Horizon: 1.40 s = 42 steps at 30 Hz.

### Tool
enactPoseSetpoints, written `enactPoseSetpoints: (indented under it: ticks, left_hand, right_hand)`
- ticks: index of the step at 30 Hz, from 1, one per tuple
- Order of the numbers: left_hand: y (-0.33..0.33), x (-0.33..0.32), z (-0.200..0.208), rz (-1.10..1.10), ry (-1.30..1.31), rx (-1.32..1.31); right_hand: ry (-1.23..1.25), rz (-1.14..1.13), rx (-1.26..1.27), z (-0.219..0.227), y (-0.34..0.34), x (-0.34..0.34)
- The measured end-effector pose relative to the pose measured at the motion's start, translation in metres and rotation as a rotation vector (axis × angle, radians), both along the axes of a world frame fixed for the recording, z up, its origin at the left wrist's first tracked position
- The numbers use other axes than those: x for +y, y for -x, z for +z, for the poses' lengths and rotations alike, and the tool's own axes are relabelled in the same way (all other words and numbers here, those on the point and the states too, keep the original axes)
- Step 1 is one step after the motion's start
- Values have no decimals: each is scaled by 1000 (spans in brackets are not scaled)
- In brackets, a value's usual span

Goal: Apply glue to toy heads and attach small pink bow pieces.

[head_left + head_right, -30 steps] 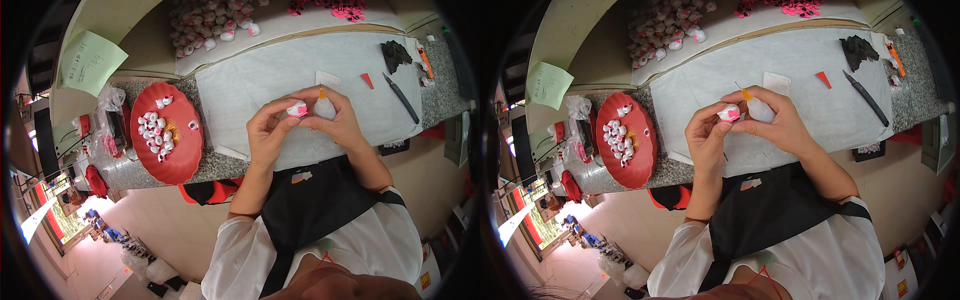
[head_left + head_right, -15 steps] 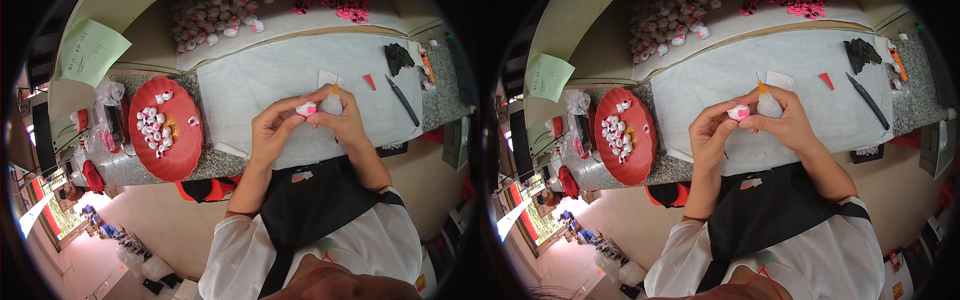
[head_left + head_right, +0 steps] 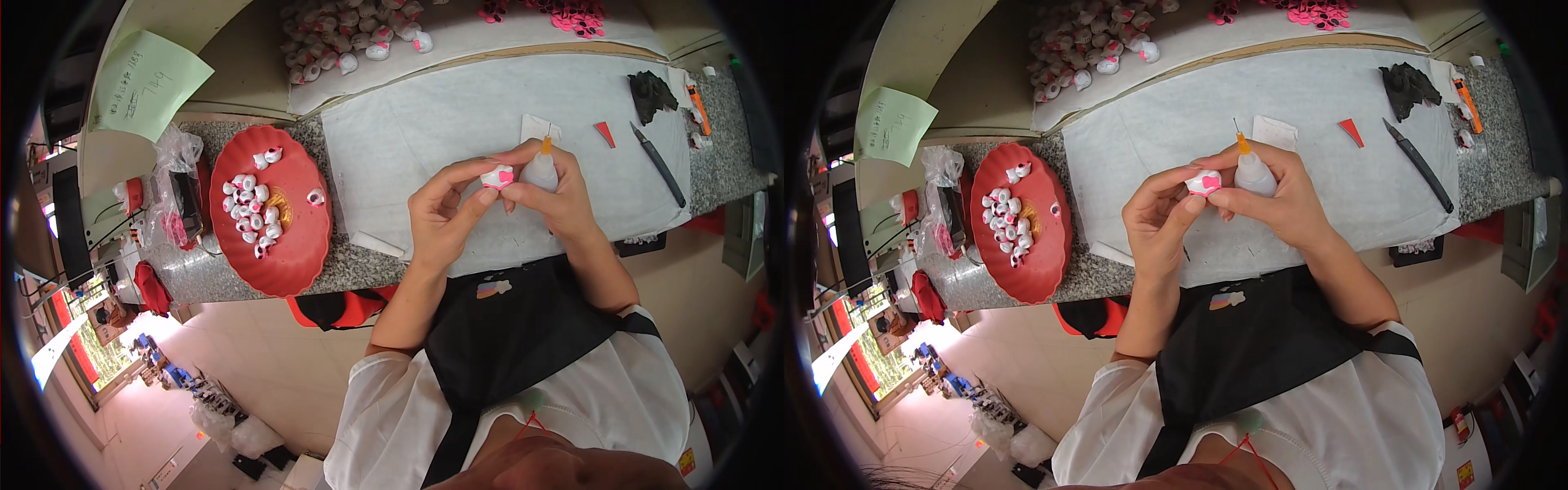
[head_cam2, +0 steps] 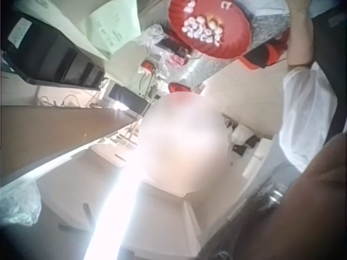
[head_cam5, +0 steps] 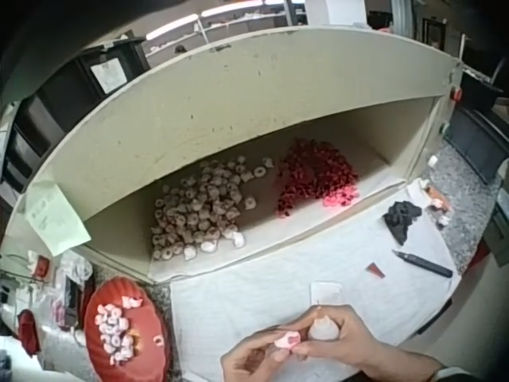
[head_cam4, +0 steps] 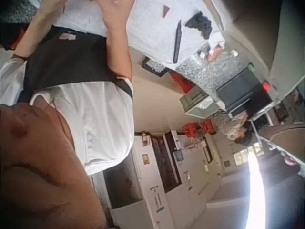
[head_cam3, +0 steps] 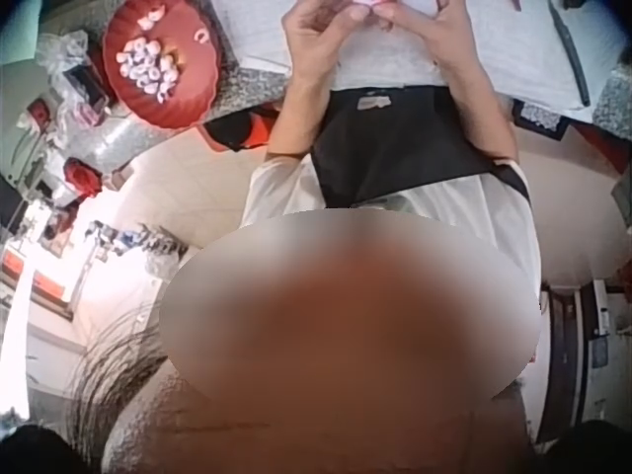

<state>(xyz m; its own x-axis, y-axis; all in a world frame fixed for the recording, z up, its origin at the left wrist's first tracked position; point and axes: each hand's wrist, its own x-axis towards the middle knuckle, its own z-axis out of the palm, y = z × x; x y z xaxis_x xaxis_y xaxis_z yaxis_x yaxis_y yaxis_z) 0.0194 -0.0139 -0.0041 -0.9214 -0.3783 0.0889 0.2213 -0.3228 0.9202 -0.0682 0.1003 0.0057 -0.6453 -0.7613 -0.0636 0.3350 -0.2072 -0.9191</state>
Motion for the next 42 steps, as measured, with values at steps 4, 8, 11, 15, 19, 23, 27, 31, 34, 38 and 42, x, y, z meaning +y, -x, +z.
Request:
enactPoseSetpoints:
  ticks: [4,8,11,15,19,23,27,31,34,38,42]
  left_hand:
    - [2,0,2,-57,-140,34]
    - [3,-3,-7,-64,-4,204]
    - [-2,-2,-4,-83,-101,165]
    - [-4,-4,-1,-62,-64,179]
    - [-5,-11,9,-63,-102,83]
    - [-27,-49,20,606,598,-44]
    - [-18,-80,39,1036,1016,-156]
    - [50,-75,28,493,1238,-101]
    - [92,-70,8,506,1361,-167]
    - [109,-70,-1,587,1544,-366]
    - [91,-61,13,247,850,-302]
  right_hand:
    - [-3,5,-65,-1,-2,0]
    - [38,9,-6,1,-7,3]
    - [54,1,19,-2,-10,5]
    - [70,-17,28,-4,-12,2]
    - [-27,-35,8,1,-13,-7]
    - [-42,-17,124,13,-6,-5]
    - [-54,-102,57,2,9,8]
    - [-21,-205,29,6,6,10]
    - [-4,-201,24,1,4,10]
    - [11,-206,3,0,2,11]
    - [111,-190,-59,-8,5,22]
